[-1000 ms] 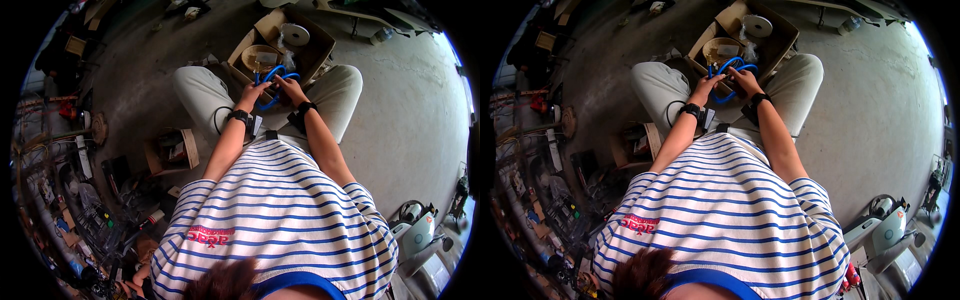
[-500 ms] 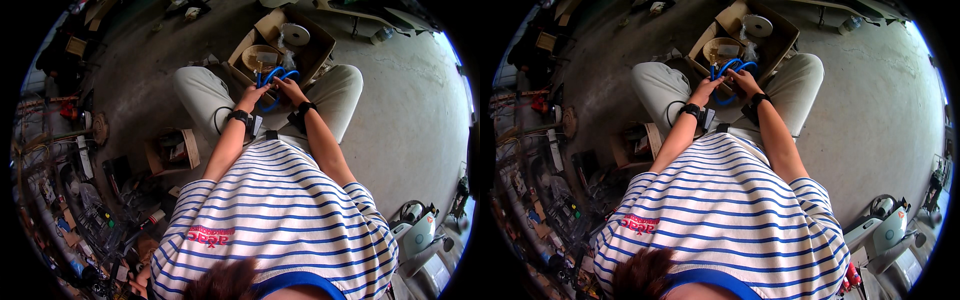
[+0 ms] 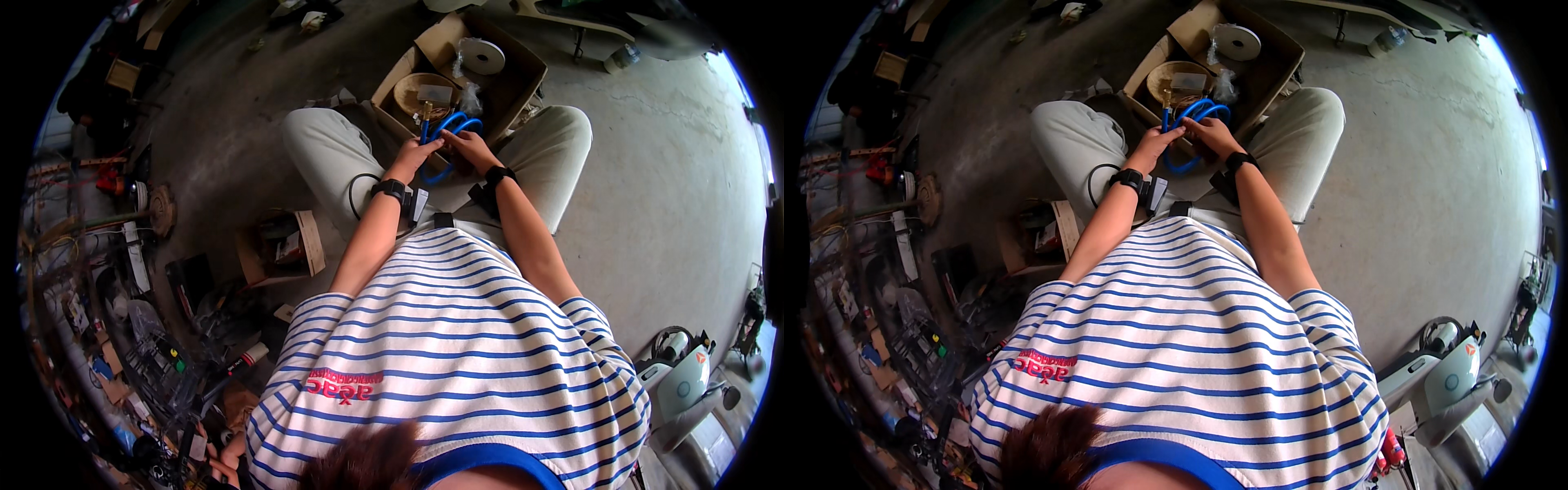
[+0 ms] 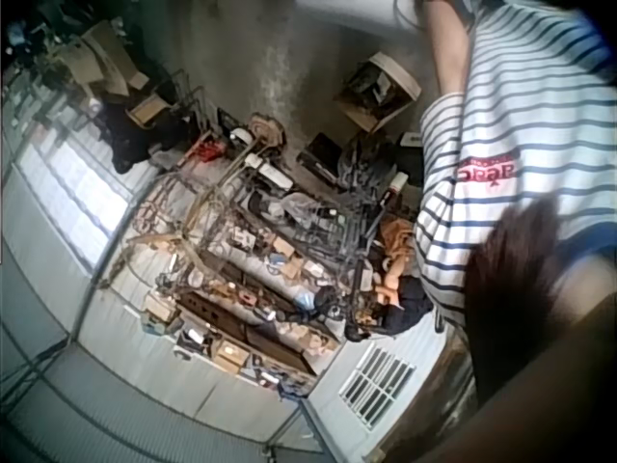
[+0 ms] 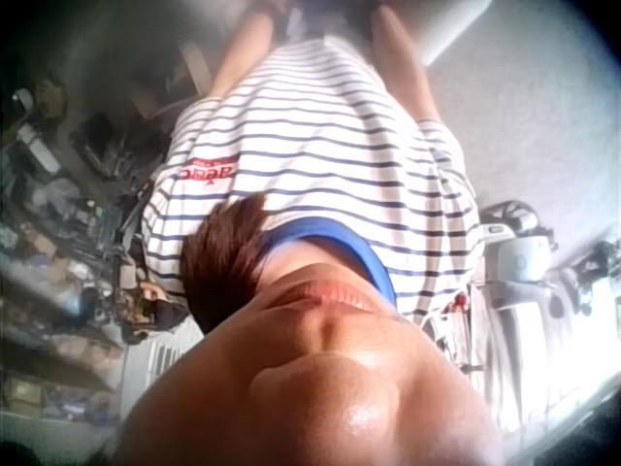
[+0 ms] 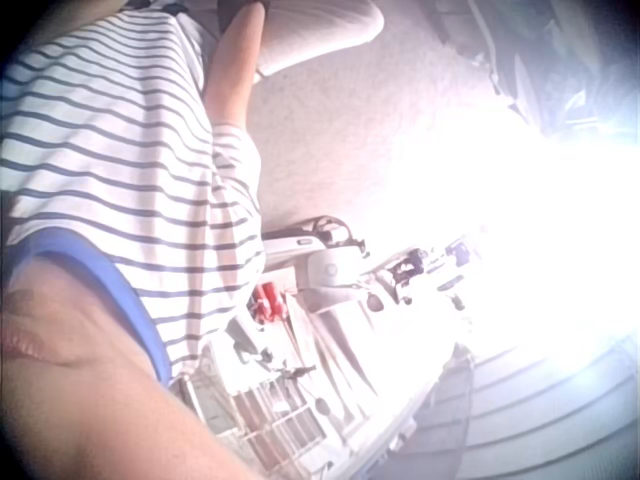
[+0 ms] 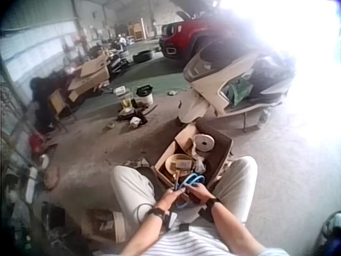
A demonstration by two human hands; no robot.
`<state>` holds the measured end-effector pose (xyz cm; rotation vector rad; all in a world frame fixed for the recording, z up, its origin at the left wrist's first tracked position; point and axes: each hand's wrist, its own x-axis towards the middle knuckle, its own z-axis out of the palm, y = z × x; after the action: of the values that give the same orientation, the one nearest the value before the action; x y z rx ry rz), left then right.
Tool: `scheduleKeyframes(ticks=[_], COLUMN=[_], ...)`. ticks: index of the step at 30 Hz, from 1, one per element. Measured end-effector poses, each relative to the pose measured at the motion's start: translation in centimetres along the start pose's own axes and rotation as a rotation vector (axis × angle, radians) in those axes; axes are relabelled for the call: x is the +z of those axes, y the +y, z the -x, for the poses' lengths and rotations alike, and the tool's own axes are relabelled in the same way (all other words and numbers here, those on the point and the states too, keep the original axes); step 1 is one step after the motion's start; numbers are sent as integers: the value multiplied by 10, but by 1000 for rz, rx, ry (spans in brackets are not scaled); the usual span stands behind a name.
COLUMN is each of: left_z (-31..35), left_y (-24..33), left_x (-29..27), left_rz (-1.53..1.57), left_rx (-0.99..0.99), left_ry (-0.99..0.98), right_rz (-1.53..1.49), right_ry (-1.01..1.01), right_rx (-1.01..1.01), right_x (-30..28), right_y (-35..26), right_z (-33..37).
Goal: The person connects metallic fittings to a blue hose while sitting on the floor. They retrieve parts from a cardboard box and attach them to the hose ends by hand.
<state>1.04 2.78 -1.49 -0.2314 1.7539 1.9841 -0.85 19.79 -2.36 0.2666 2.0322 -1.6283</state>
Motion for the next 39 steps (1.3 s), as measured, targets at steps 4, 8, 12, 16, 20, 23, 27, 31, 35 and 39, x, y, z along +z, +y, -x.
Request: scheduleKeyframes(ticks=[4, 8, 12, 16, 20, 23, 27, 31, 35, 39], left_z=[-9, -11, -12, -16, -16, -16, -18, -21, -18, -18], left_y=[-12, -9, -13, -19, -19, -16, -21, -24, -19, -14], left_x=[-8, -1, -8, -12, -12, -8, -10, -13, -12, -8], left_rz=[16, 106, 107, 127, 235, 274, 299, 348, 301, 261], left_rx=[-45, -131, -175, -114, -97, -115, -117, -128, -156, -187], left_ry=[24, -3, -6, 54, 34, -9, 23, 56, 66, 67], right_rz=[-49, -287, -159, -232, -342, -240, -142, -279, -394, -288], right_ry=[-11, -11, -26, 92, 120, 108, 110, 70, -48, -86], right_rx=[41, 11, 94, 33, 31, -35, -145, -66, -29, -28], right_x=[3, -6, -3, -4, -3, -2, 0, -4, -4, -3], right_y=[-10, 5, 0, 10, 15, 20, 16, 6, -5, 4], right_z=[5, -3, 0, -8, -14, -16, -14, -7, 4, -1])
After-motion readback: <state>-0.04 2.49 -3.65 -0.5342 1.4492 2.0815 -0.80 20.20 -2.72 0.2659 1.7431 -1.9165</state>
